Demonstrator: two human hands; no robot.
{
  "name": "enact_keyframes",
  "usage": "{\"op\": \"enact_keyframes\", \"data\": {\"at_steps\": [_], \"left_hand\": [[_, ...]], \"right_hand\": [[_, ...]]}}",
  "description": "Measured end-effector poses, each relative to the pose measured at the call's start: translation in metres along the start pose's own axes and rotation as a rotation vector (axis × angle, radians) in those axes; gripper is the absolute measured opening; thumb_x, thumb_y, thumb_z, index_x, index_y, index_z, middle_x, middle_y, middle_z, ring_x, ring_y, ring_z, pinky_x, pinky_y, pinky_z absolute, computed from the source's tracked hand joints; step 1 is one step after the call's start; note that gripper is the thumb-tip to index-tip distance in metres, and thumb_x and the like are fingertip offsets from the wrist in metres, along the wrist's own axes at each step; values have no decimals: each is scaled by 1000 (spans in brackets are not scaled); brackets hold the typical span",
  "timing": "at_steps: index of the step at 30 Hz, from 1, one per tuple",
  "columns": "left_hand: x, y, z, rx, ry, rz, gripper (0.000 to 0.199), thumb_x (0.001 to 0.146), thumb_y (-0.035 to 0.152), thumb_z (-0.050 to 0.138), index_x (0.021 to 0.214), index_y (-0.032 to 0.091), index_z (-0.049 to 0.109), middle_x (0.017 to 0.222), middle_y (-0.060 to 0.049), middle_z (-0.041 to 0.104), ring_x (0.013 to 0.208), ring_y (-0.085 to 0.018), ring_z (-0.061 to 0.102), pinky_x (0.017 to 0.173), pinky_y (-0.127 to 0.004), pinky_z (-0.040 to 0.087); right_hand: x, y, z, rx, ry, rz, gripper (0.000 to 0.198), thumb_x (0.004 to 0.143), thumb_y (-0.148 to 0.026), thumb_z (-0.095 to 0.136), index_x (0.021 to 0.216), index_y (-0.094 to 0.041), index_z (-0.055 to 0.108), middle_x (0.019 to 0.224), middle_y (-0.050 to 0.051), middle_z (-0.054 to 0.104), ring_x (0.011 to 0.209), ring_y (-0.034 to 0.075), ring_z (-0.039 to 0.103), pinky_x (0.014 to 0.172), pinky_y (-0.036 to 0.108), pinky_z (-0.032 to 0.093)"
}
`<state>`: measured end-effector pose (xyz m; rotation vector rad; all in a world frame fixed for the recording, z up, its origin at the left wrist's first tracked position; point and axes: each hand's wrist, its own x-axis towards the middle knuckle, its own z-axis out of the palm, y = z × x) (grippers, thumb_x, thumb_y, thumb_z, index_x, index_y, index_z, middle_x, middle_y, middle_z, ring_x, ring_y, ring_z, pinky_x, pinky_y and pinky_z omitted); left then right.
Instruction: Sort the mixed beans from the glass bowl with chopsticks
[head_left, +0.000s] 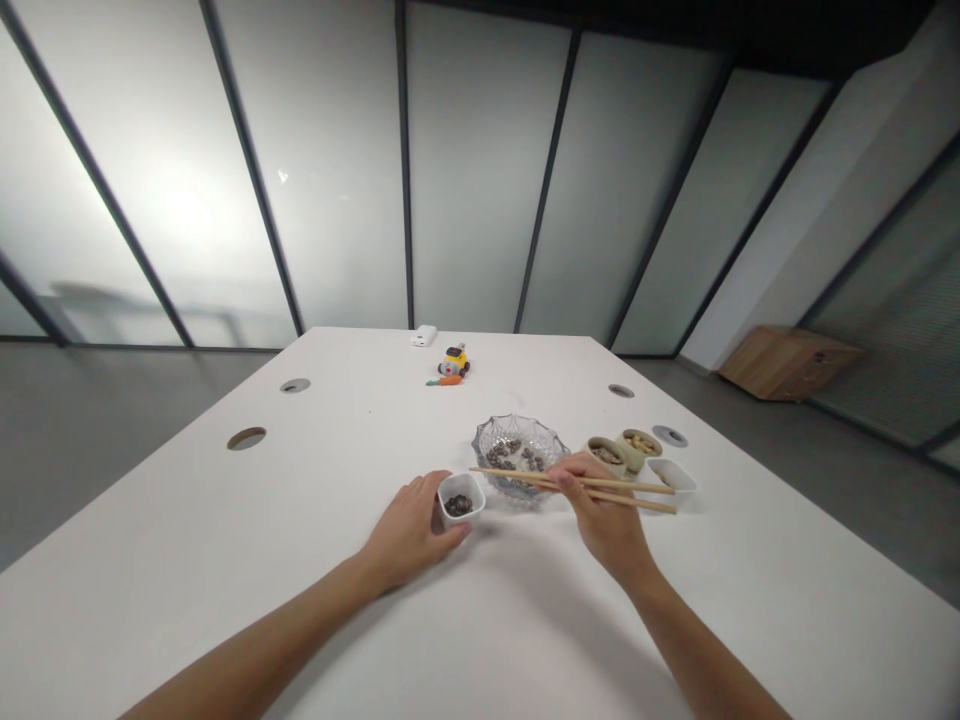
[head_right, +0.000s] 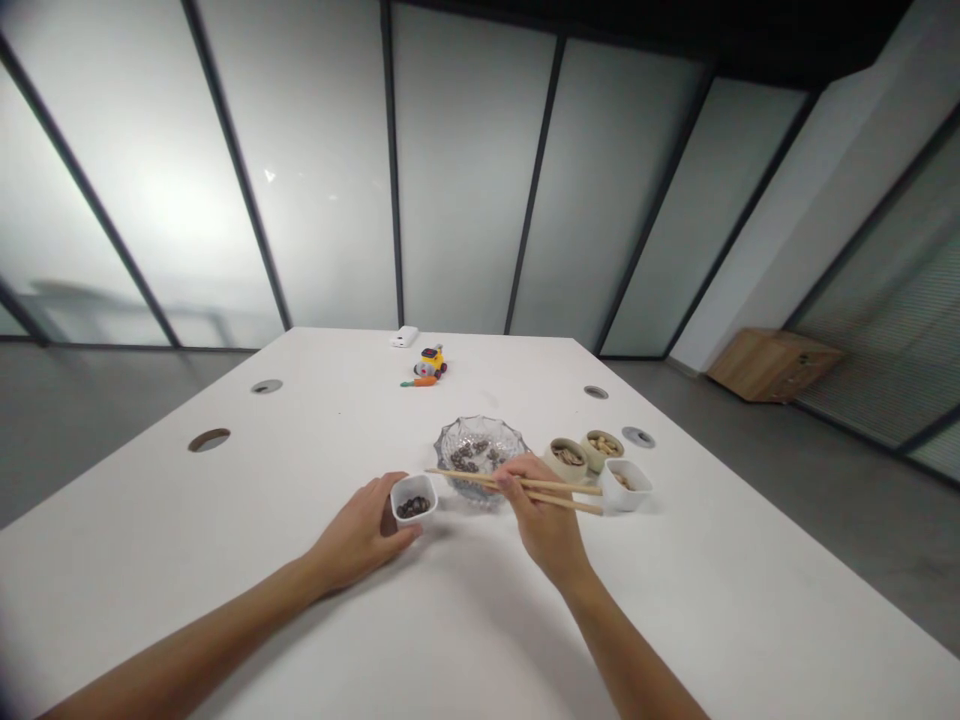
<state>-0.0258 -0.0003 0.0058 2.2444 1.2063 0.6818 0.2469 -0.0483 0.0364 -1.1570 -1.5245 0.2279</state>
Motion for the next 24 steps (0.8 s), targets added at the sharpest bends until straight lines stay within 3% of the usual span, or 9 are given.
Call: {"op": "enact_keyframes", "data": {"at_steps": [5,10,17,24], "left_hand": [[0,-4,2,13,6,4,42,84,42,72,121,26,59,109,-6,69,100,-28,63,88,-41,48],[0,-5,2,12,2,6,44,85,42,70,124,26,58,113,-7,68,103,-29,63,91,-43,48],[0,-3,1,35,-2,11,45,85,44,71,124,25,58,113,-8,69,102,-29,63,91,-43,48],[0,-4,1,25,-2,12,44,85,43,70,123,25,59,112,-7,69,102,-29,63,90,-42,48]], "right_hand": [[3,23,-4,-214,38,-169,24,100,-40,61,86,-23,70,83,4,70,77,19,64,71,33,52],[3,45,-1,-208,-41,-183,18,102,-34,59,90,-23,69,85,3,69,77,18,63,73,33,52],[3,45,4,-220,-77,-206,21,103,-32,57,89,-23,70,86,4,69,80,19,65,76,33,53],[3,43,1,-251,3,-218,18,102,-33,59,90,-23,68,86,4,69,79,19,65,75,33,55]]}}
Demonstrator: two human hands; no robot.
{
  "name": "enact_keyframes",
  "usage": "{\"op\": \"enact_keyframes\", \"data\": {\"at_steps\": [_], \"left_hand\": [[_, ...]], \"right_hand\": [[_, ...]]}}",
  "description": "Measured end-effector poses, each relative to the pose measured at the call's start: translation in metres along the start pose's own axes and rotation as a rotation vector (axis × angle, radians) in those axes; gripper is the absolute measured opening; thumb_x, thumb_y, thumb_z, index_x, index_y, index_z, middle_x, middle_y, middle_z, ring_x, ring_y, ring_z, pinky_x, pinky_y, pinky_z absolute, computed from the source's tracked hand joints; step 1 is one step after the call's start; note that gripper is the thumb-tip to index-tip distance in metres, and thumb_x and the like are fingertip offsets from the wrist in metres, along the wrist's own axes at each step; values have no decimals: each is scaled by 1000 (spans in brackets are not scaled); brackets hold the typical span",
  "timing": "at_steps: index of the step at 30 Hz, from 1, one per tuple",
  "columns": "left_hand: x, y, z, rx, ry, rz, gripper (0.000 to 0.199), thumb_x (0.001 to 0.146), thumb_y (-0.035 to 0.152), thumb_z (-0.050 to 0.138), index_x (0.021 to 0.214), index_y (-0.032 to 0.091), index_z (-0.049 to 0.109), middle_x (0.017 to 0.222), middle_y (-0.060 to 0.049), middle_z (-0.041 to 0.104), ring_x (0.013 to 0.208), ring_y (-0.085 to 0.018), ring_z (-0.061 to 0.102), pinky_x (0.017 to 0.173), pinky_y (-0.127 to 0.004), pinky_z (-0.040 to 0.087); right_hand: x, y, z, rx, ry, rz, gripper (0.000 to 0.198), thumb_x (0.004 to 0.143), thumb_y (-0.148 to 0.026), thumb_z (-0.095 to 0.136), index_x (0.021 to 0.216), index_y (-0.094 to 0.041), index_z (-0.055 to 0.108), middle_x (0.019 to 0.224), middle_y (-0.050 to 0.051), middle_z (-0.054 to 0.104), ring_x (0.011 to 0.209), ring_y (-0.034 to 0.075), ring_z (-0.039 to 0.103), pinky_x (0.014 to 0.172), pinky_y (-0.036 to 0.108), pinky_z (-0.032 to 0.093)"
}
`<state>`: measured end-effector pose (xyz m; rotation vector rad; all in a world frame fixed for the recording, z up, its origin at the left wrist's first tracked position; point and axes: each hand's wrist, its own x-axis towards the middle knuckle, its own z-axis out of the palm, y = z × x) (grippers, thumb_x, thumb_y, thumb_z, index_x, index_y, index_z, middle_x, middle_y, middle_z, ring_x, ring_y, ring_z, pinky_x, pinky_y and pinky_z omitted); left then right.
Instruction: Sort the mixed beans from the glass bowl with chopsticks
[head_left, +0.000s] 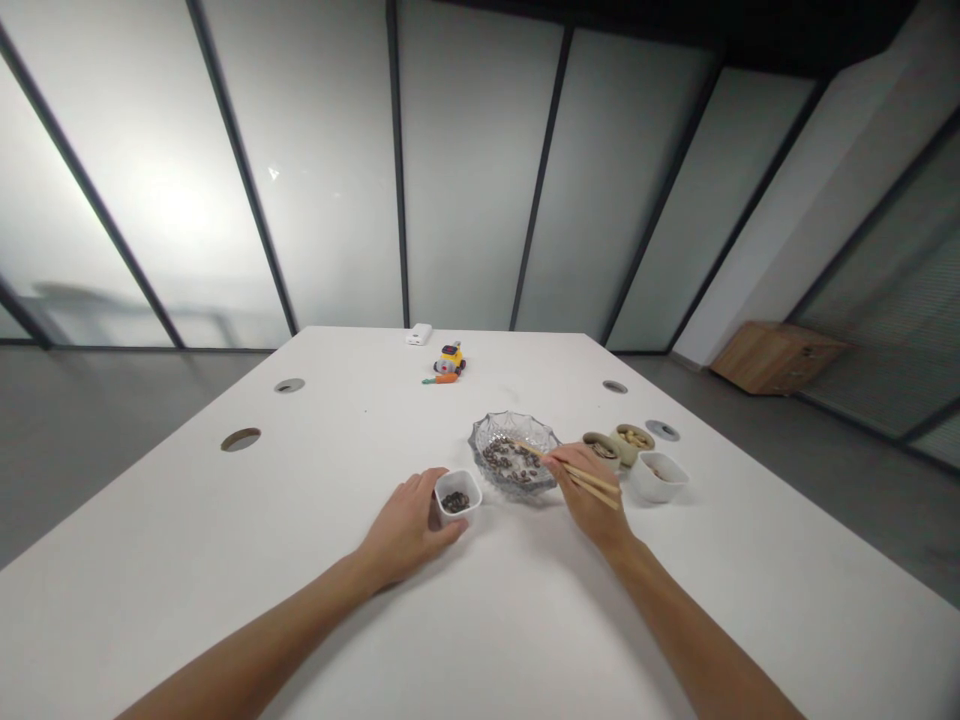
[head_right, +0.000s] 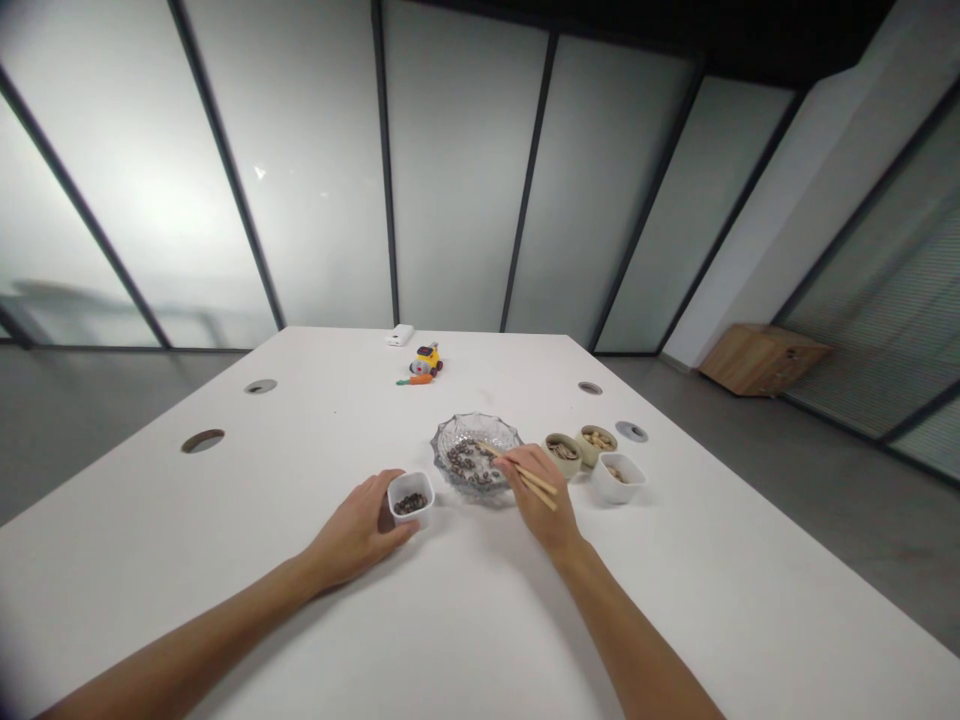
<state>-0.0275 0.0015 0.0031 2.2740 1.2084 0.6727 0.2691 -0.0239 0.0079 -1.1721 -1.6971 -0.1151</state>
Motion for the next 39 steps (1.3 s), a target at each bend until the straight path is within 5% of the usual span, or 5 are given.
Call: {"op": "enact_keyframes", "data": {"at_steps": [10,39], "left_hand": [[0,1,0,-5,12,4,45,84,44,71,122,25,60,113,-8,70,102,-29,64,90,-43,49],[0,-1,2,-15,8,13,45,86,44,70,125,25,58,114,-8,69,101,-29,64,90,-44,49]], "right_hand": [[-2,-4,1,30,-79,-8,20,103,-34,57,89,-23,68,85,4,70,80,19,66,76,34,56],[0,0,-1,21,-16,19,23,102,-38,58,90,-25,71,88,5,70,81,20,65,78,37,55]]}}
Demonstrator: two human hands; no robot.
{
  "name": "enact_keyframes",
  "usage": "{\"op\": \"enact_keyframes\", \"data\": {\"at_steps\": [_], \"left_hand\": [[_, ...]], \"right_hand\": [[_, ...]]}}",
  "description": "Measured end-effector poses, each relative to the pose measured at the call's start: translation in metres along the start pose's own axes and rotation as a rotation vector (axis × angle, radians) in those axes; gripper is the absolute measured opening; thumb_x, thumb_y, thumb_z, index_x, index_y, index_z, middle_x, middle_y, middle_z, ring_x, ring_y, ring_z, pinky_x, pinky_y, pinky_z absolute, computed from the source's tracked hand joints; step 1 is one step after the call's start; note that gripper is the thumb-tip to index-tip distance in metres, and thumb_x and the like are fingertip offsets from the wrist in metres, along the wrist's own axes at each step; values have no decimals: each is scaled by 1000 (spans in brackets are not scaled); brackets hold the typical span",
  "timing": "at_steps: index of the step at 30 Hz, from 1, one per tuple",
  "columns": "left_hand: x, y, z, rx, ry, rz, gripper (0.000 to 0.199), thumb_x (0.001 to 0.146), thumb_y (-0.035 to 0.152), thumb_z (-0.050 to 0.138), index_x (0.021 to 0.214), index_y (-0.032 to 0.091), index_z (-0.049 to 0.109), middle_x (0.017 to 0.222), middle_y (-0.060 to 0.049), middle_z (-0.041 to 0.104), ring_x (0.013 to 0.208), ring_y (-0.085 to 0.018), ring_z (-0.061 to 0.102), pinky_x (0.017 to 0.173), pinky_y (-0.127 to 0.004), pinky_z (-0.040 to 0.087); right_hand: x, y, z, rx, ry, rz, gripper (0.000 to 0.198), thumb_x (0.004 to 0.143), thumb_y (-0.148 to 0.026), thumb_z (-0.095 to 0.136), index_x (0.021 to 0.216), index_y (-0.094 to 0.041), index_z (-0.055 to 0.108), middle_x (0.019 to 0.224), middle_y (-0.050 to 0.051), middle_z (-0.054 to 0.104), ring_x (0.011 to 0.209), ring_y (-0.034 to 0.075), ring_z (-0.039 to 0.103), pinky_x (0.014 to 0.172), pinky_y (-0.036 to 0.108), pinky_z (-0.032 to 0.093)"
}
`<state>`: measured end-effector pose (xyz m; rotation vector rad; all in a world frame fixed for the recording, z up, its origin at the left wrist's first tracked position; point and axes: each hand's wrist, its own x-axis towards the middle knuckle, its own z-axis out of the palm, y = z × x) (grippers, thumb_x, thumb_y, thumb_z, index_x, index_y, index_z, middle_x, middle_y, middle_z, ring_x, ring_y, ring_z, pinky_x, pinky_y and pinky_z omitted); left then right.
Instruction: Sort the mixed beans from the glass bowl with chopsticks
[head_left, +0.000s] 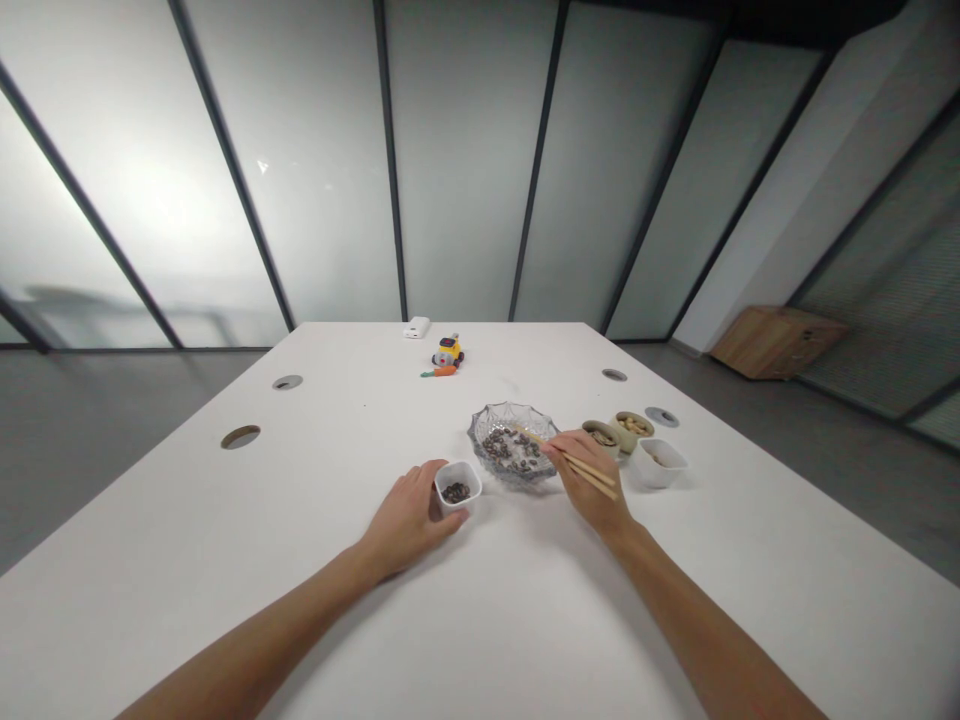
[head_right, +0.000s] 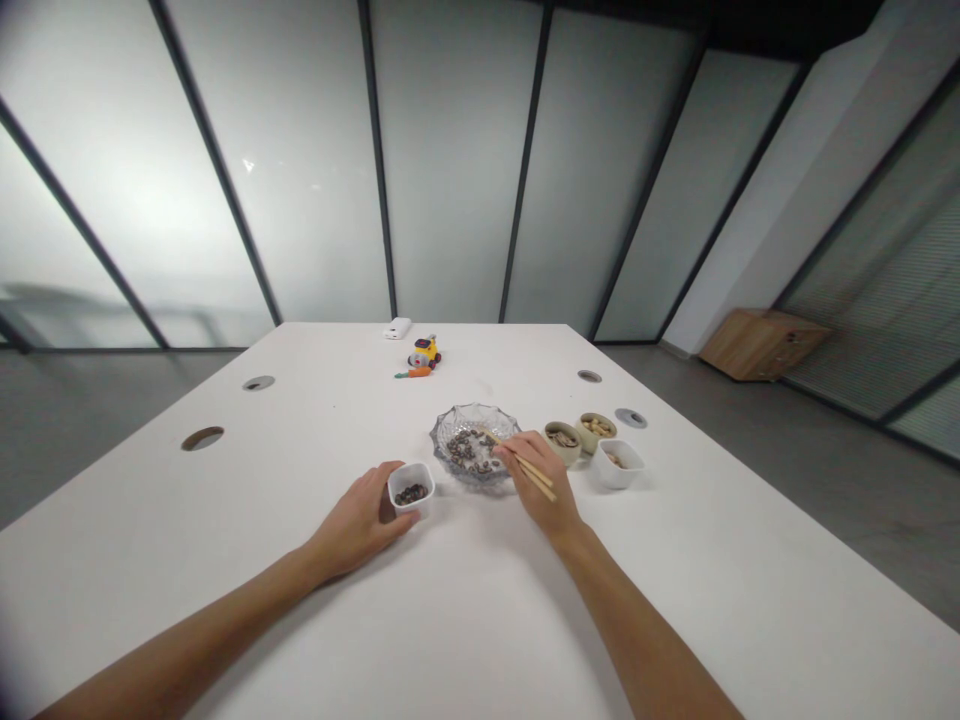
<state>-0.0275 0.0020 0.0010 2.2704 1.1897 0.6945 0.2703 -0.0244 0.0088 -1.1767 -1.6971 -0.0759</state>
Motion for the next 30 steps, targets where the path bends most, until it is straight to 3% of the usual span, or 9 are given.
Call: {"op": "enact_keyframes", "data": {"at_steps": [9,22,30], "left_hand": [[0,1,0,8,-4,-2,45,86,44,70,125,25,58,115,-8,69,101,-30,64,90,-45,50],[0,2,-1,8,-10,-8,46,85,44,71,125,25,58,114,-7,69,103,-30,64,91,-44,50],[1,2,0,7,-8,-8,47,86,45,70,126,24,58,115,-8,69,103,-29,63,91,-45,49]], "right_hand": [[-1,-2,2,25,-77,8,24,102,-40,59,87,-24,69,87,5,69,82,21,65,76,35,55],[0,-3,1,36,-39,-8,21,101,-37,60,87,-25,70,86,5,69,80,21,64,76,36,55],[-2,-2,2,92,-107,-18,19,101,-36,61,91,-24,72,91,6,70,83,21,67,78,36,56]]}}
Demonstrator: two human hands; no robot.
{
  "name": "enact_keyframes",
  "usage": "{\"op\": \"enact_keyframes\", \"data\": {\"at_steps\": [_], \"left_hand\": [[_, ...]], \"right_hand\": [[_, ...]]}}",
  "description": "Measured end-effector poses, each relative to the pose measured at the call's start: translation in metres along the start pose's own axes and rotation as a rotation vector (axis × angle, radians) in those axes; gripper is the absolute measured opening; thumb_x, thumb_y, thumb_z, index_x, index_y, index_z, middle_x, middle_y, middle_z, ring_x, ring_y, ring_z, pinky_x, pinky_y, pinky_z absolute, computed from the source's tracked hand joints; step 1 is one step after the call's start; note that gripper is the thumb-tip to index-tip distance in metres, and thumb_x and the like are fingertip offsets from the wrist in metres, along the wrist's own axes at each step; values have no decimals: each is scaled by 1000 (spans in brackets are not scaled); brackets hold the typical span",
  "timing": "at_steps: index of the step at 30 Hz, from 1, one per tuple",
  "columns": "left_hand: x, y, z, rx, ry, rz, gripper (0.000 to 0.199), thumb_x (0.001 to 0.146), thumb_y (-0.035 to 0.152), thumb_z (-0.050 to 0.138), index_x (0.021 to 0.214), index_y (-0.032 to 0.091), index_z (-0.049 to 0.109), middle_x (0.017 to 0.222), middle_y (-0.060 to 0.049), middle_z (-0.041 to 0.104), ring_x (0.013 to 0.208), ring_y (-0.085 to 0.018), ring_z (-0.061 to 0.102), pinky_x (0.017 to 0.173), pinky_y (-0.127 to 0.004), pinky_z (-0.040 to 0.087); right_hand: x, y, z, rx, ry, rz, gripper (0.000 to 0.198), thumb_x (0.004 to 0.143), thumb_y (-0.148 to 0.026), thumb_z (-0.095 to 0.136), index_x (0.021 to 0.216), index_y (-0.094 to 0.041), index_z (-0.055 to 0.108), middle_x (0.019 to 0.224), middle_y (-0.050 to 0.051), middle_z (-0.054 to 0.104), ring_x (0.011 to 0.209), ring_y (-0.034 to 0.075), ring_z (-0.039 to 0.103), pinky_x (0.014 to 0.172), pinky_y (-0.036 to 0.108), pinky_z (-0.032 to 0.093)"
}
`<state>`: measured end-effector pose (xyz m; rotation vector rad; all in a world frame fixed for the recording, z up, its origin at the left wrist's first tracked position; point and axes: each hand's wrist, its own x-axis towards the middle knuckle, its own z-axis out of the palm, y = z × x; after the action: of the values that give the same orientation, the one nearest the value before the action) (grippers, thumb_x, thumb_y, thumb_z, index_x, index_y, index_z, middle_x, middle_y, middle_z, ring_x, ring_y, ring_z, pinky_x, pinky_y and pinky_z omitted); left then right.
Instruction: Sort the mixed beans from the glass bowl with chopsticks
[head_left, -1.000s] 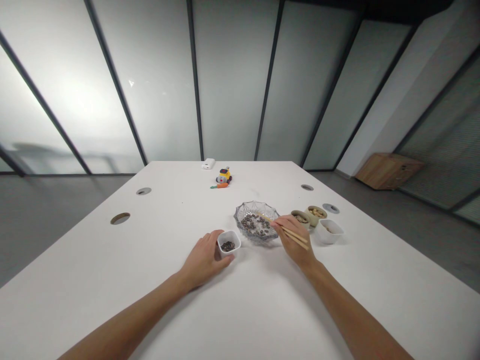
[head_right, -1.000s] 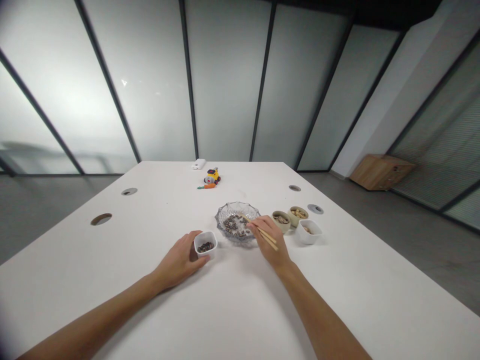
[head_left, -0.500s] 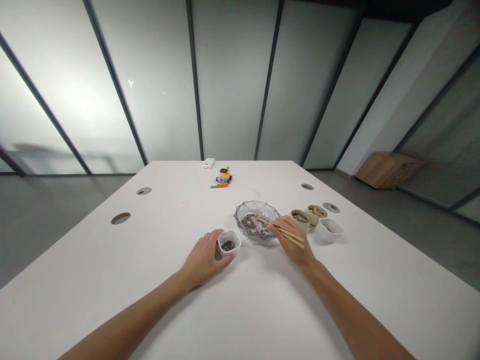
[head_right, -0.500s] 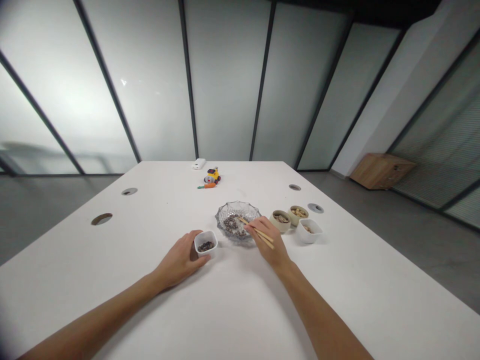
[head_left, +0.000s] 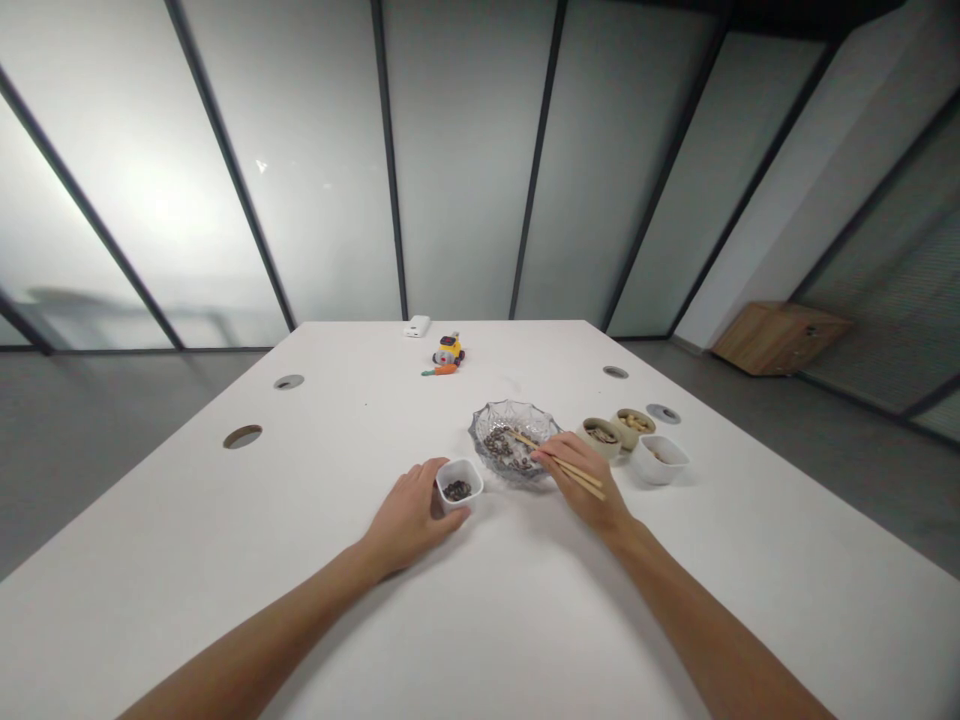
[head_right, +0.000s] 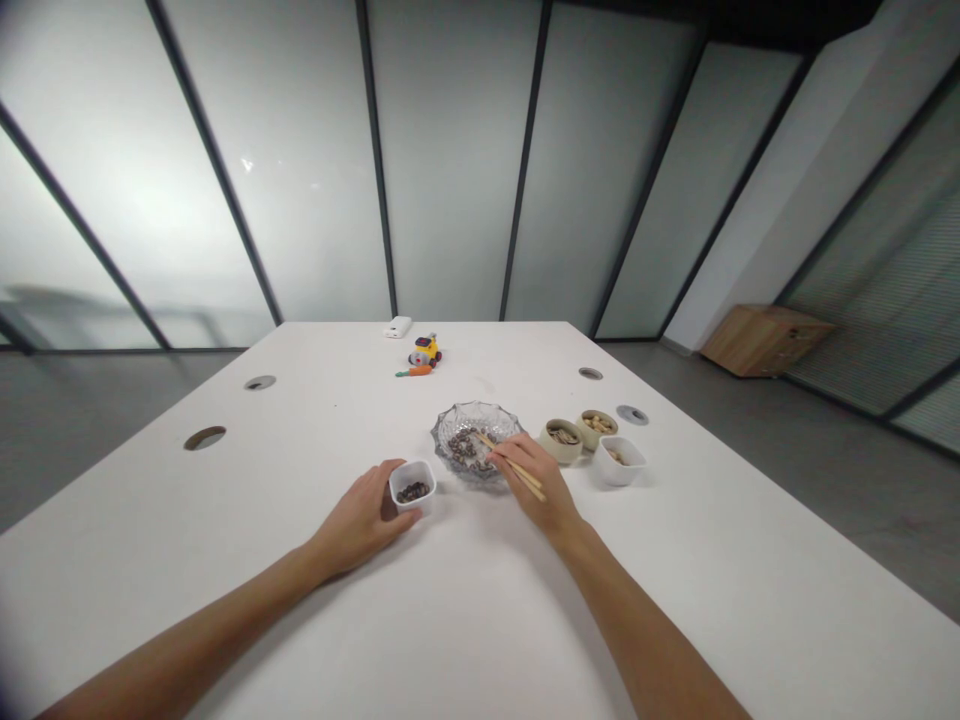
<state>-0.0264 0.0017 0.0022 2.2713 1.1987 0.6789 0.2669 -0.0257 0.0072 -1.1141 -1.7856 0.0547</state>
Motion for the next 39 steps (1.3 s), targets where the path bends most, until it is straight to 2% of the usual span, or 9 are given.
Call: {"op": "enact_keyframes", "data": {"at_steps": [5,11,15,25,31,34,39], "left_hand": [[0,1,-1,-5,-6,-2,46,86,44,71,126,24,58,114,-7,69,102,-29,64,91,-44,49],[0,-1,0,4,-10,-3,46,86,42,70,127,24,57,117,-8,68,105,-30,63,93,-45,49],[0,-2,0,3,-20,-3,48,86,42,71,128,25,56,118,-8,68,107,-30,62,94,-45,48],[0,-2,0,17,-14,-5,47,86,42,70,127,24,56,116,-8,68,105,-30,63,92,-43,49],[0,2,-2,13,-12,-14,47,86,44,70,126,24,57,115,-8,69,105,-30,63,92,-44,49],[0,4,-3,11,-20,-22,47,85,44,70,126,24,58,115,-8,69,104,-30,64,92,-44,49],[0,3,-2,17,-14,-18,48,85,45,70,127,23,57,115,-8,69,105,-30,64,92,-44,50]], "right_hand": [[2,0,-2,-42,55,-23,19,101,-35,61,90,-24,72,90,5,70,81,20,66,77,36,55],[3,3,-17,-201,145,-29,21,102,-35,58,88,-23,69,84,4,70,77,19,64,74,34,52],[1,3,-20,-212,105,-33,24,103,-36,57,87,-22,68,82,3,69,75,18,64,71,34,51],[-1,10,-18,-166,57,-53,15,102,-25,60,92,-25,71,87,3,73,82,19,67,79,35,53],[3,4,-27,-236,99,-60,21,103,-32,57,88,-24,69,83,3,71,78,20,67,73,34,52],[4,2,-31,-253,64,-32,27,105,-33,53,86,-24,70,81,4,70,77,19,66,72,34,51],[4,3,-32,-203,9,8,23,104,-34,55,90,-23,70,85,4,70,78,19,64,72,34,50]]}}
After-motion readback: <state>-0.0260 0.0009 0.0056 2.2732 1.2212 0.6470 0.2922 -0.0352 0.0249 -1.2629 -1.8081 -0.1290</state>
